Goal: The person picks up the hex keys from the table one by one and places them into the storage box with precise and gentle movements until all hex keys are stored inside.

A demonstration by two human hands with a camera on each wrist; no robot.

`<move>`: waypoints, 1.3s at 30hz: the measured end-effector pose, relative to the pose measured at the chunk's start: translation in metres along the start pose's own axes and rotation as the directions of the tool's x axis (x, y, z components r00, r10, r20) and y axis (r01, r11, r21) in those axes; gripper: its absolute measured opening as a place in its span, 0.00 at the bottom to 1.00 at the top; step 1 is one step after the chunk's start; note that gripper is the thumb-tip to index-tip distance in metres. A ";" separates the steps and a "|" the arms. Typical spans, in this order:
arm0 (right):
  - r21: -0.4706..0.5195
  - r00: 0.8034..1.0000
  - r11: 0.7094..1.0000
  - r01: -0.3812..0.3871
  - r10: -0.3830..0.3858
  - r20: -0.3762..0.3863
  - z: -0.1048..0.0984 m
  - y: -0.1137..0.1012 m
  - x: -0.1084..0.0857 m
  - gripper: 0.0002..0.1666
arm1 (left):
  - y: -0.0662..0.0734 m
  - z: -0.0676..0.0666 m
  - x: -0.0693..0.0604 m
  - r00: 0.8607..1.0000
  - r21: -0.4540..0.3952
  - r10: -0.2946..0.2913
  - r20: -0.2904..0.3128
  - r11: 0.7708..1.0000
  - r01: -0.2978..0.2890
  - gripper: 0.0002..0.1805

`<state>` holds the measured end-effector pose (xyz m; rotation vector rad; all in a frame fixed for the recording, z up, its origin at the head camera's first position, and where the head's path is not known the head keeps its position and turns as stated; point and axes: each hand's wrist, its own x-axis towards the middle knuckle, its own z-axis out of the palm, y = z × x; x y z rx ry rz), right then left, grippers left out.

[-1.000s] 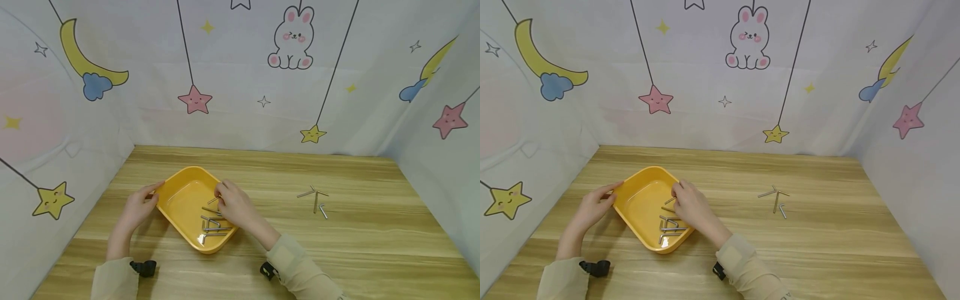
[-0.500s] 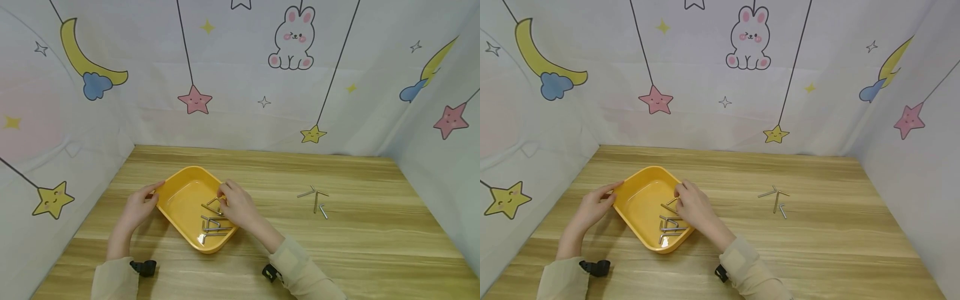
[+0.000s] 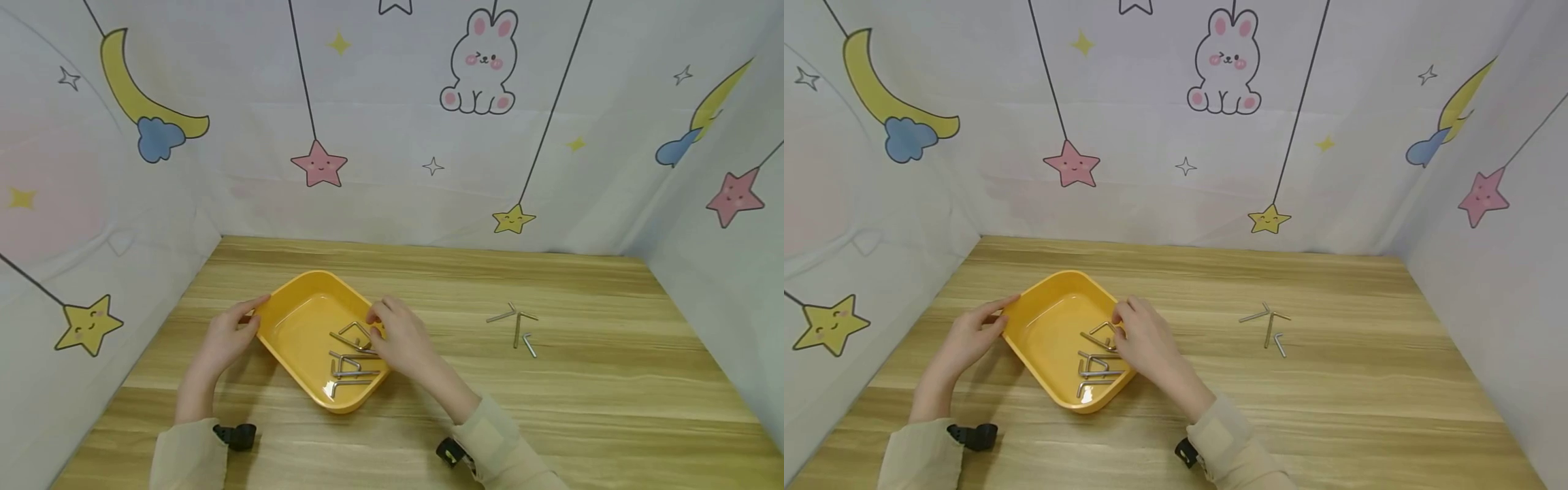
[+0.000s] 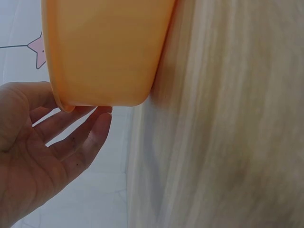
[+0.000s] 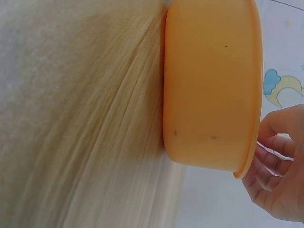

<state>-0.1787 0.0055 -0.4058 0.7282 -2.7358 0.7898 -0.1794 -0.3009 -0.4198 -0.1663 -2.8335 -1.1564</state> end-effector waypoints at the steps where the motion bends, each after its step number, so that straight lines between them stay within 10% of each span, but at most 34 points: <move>1: 0.004 1.000 1.000 -0.005 0.005 -0.001 -0.001 0.000 -0.001 0.06 | 0.000 0.000 0.000 1.000 -0.002 -0.003 0.001 1.000 0.003 0.23; 39: 0.163 0.972 0.963 -0.212 0.225 -0.062 -0.027 0.037 -0.030 0.06 | 0.002 0.002 0.000 1.000 -0.013 -0.021 0.016 1.000 0.021 0.23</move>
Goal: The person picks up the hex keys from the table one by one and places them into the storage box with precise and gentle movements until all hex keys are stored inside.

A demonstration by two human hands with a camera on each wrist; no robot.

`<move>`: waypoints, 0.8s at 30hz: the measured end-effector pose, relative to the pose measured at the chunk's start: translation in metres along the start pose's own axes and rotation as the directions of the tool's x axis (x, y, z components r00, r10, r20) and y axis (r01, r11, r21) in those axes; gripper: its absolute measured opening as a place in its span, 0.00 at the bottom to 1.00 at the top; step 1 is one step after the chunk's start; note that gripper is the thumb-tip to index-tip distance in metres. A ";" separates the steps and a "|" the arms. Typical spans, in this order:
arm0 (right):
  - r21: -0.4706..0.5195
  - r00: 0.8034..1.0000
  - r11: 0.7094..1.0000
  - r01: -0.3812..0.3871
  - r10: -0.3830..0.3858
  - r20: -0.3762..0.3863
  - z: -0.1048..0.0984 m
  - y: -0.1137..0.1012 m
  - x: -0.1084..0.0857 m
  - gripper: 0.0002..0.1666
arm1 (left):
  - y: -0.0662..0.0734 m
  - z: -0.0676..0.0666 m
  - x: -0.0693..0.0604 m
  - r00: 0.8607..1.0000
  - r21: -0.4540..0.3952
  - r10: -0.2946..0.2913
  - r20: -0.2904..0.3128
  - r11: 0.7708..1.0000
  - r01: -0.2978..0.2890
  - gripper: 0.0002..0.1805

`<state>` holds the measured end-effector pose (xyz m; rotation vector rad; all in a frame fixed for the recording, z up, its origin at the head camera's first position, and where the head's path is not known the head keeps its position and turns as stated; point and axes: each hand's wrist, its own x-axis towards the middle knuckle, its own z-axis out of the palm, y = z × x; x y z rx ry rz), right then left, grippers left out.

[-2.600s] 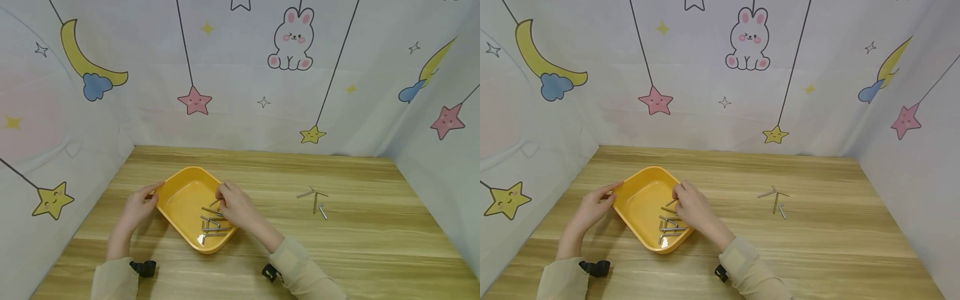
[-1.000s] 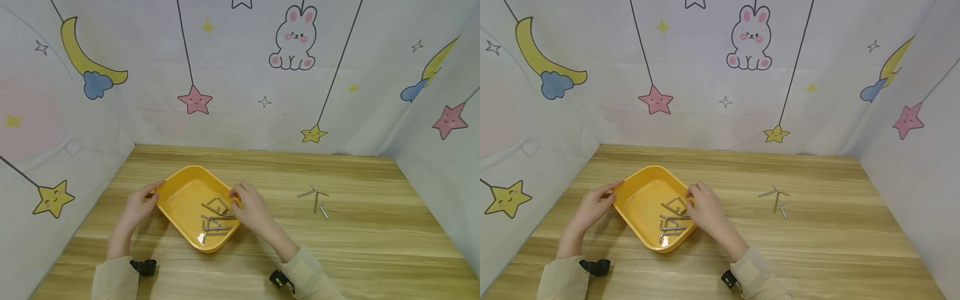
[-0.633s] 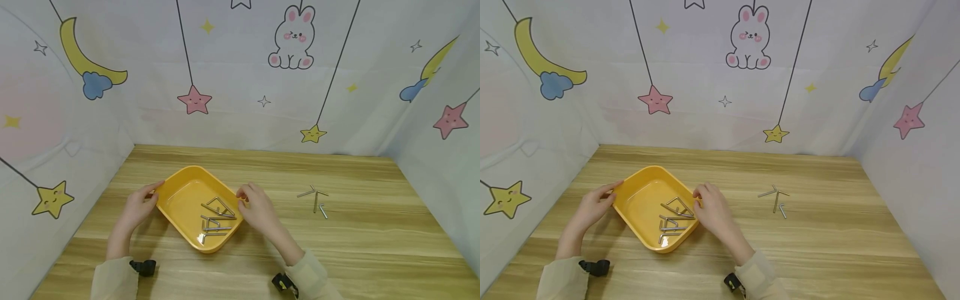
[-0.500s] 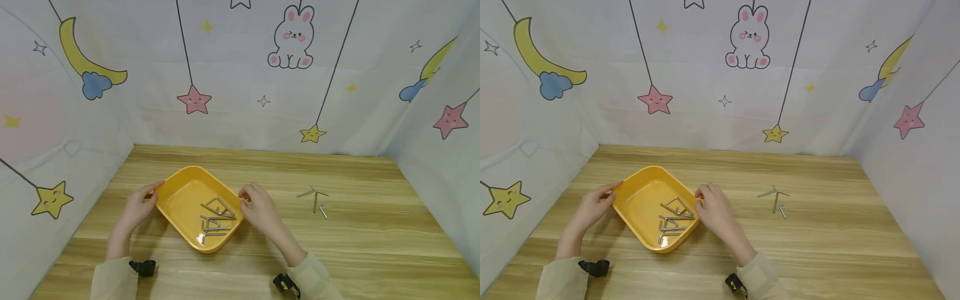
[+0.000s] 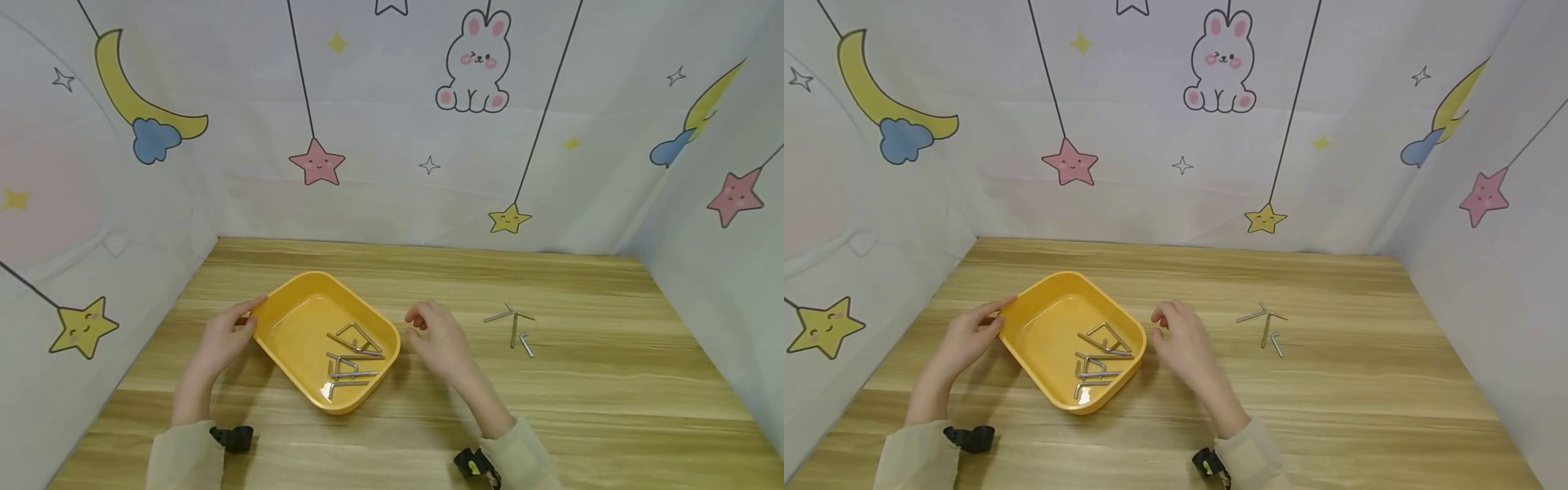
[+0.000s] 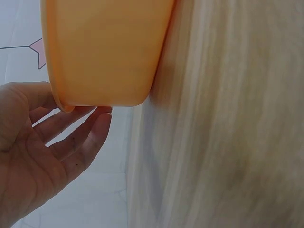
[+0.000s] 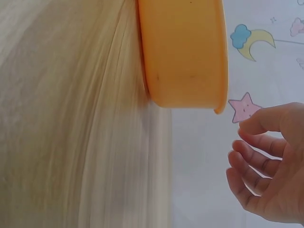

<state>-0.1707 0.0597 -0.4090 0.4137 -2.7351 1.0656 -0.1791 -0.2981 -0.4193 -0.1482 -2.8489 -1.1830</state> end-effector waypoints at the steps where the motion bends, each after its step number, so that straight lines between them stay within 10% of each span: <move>1: 0.001 1.000 1.000 -0.007 0.007 0.002 -0.002 0.001 0.000 0.06 | 0.000 0.000 0.000 1.000 -0.002 0.000 0.001 1.000 0.000 0.23; 24: -0.071 0.998 0.995 -0.070 0.070 -0.001 -0.022 0.031 -0.006 0.06 | 0.000 0.001 0.000 1.000 0.002 -0.004 0.001 1.000 0.004 0.23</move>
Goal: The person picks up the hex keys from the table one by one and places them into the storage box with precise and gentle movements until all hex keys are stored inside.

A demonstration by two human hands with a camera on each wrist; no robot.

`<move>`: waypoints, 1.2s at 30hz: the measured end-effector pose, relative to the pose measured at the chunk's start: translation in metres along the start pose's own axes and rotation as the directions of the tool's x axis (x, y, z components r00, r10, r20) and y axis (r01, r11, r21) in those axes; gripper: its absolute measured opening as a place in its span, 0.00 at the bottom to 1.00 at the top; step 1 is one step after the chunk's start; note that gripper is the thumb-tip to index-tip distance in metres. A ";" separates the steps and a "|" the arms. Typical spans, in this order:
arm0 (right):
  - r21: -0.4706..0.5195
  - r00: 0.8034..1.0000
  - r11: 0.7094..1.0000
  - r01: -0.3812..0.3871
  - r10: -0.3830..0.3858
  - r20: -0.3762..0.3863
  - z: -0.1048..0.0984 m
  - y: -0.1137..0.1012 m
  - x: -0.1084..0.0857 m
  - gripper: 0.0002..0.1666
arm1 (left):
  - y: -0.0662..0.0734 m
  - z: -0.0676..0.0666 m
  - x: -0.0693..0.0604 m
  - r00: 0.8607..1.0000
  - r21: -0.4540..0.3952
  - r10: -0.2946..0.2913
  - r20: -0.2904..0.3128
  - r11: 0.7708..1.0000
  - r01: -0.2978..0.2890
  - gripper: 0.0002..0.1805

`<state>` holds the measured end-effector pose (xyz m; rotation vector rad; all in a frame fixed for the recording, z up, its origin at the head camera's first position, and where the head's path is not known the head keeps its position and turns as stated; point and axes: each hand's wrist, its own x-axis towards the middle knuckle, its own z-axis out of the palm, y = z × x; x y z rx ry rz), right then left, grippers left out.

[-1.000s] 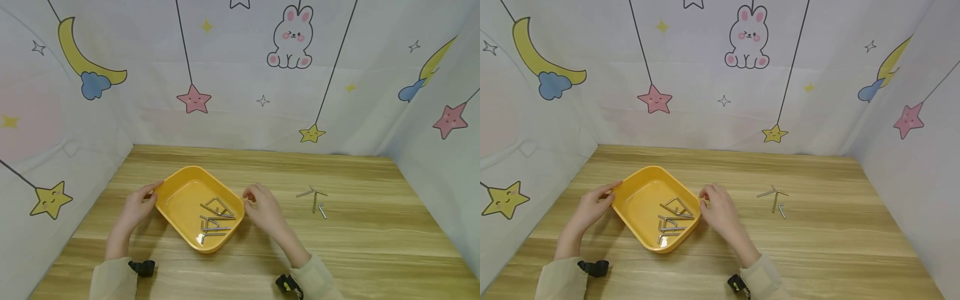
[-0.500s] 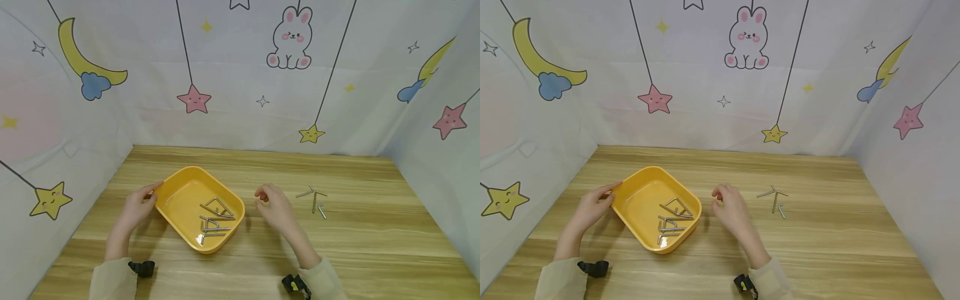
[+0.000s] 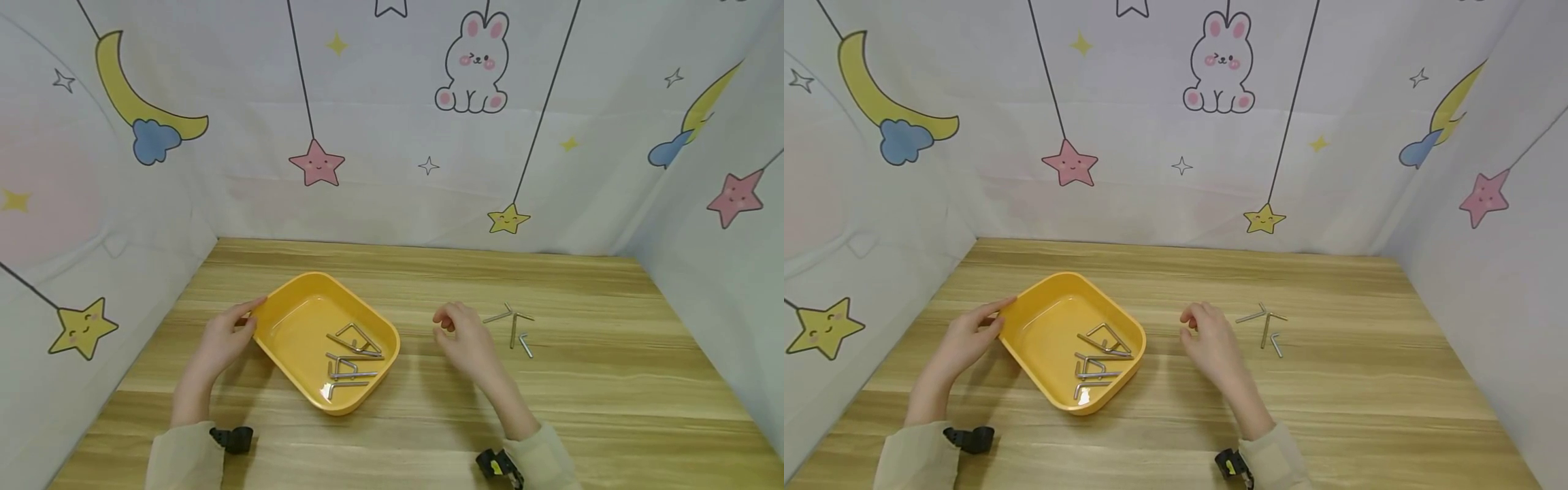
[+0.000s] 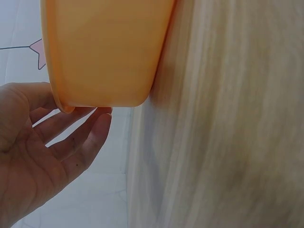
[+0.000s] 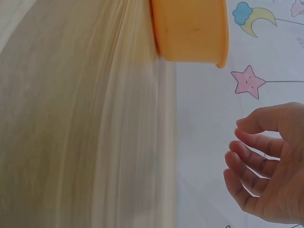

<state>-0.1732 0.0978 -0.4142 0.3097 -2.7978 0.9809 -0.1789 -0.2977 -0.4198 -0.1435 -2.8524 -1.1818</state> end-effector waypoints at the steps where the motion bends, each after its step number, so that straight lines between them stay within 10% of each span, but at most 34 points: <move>1: -0.004 1.000 1.000 -0.003 0.003 0.002 -0.001 0.002 0.000 0.06 | 0.000 0.000 0.000 1.000 0.000 0.000 0.000 1.000 0.000 0.23; 36: -0.205 1.000 0.978 0.030 -0.030 0.008 -0.028 0.067 -0.009 0.07 | 0.000 -0.001 -0.001 1.000 0.006 0.013 -0.019 1.000 -0.013 0.23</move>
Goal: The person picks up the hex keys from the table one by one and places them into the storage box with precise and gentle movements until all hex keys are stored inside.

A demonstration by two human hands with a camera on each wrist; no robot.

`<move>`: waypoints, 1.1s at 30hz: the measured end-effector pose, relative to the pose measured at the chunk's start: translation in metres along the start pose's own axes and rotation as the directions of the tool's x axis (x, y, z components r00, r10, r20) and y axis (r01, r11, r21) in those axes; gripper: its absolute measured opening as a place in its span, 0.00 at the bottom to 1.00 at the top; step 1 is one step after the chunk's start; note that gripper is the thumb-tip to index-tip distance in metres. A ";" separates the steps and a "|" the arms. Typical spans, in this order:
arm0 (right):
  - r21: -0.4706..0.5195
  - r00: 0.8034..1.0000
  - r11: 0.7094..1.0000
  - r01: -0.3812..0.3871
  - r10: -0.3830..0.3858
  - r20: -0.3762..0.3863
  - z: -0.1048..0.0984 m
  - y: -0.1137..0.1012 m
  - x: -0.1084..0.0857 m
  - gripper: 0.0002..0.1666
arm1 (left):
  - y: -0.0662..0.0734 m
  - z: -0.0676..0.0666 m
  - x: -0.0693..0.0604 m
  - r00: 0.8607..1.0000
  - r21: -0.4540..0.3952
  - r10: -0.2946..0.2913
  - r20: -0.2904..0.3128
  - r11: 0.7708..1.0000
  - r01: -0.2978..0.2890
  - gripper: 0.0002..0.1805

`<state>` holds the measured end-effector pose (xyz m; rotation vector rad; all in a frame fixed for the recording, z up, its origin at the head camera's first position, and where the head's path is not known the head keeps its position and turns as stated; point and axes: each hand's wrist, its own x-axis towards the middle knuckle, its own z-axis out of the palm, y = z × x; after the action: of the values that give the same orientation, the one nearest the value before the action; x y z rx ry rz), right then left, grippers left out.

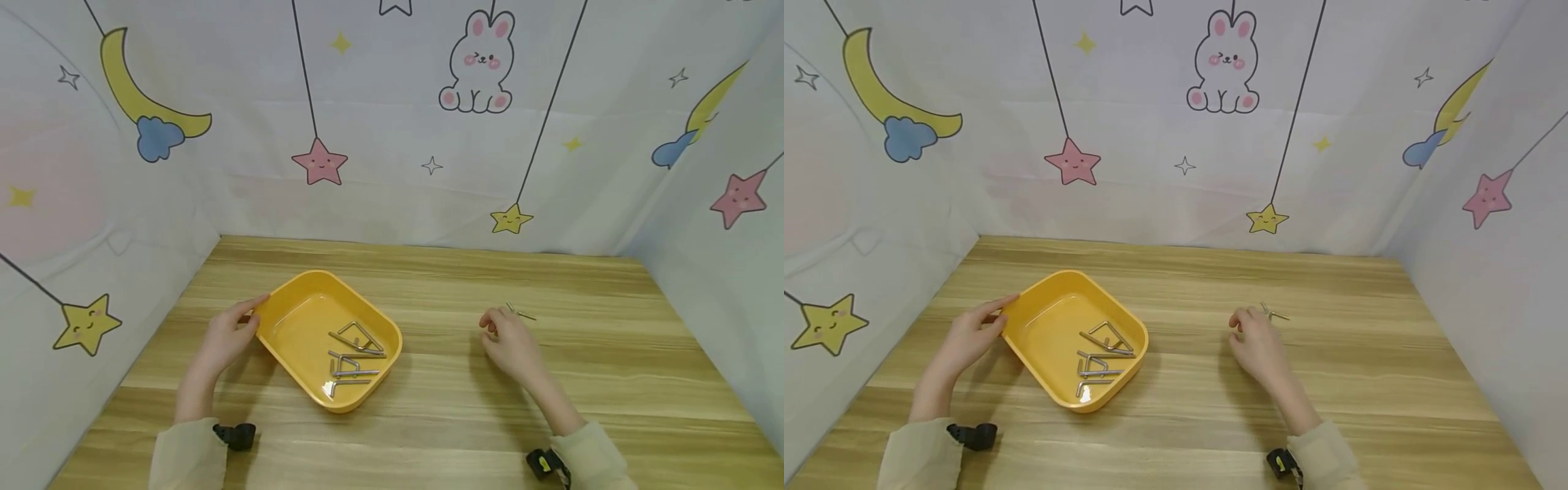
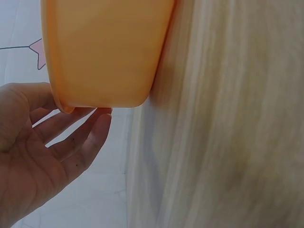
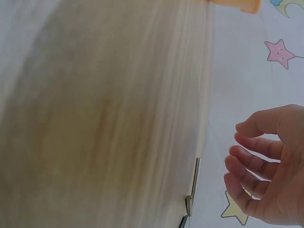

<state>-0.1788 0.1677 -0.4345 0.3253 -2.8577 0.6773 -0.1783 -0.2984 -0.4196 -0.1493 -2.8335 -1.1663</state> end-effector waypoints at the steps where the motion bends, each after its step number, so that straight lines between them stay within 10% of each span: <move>1: -0.002 1.000 1.000 0.000 0.000 0.000 -0.001 0.001 0.000 0.07 | 0.000 0.000 0.000 1.000 0.002 0.003 -0.002 1.000 -0.003 0.23; 33: -0.167 0.999 0.985 0.031 -0.029 0.019 -0.018 0.046 -0.008 0.10 | 0.000 0.000 0.000 1.000 -0.013 -0.005 0.000 1.000 0.005 0.23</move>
<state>-0.1807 0.2179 -0.4396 0.3483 -2.8940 0.4264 -0.1786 -0.2985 -0.4198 -0.1430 -2.8281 -1.1861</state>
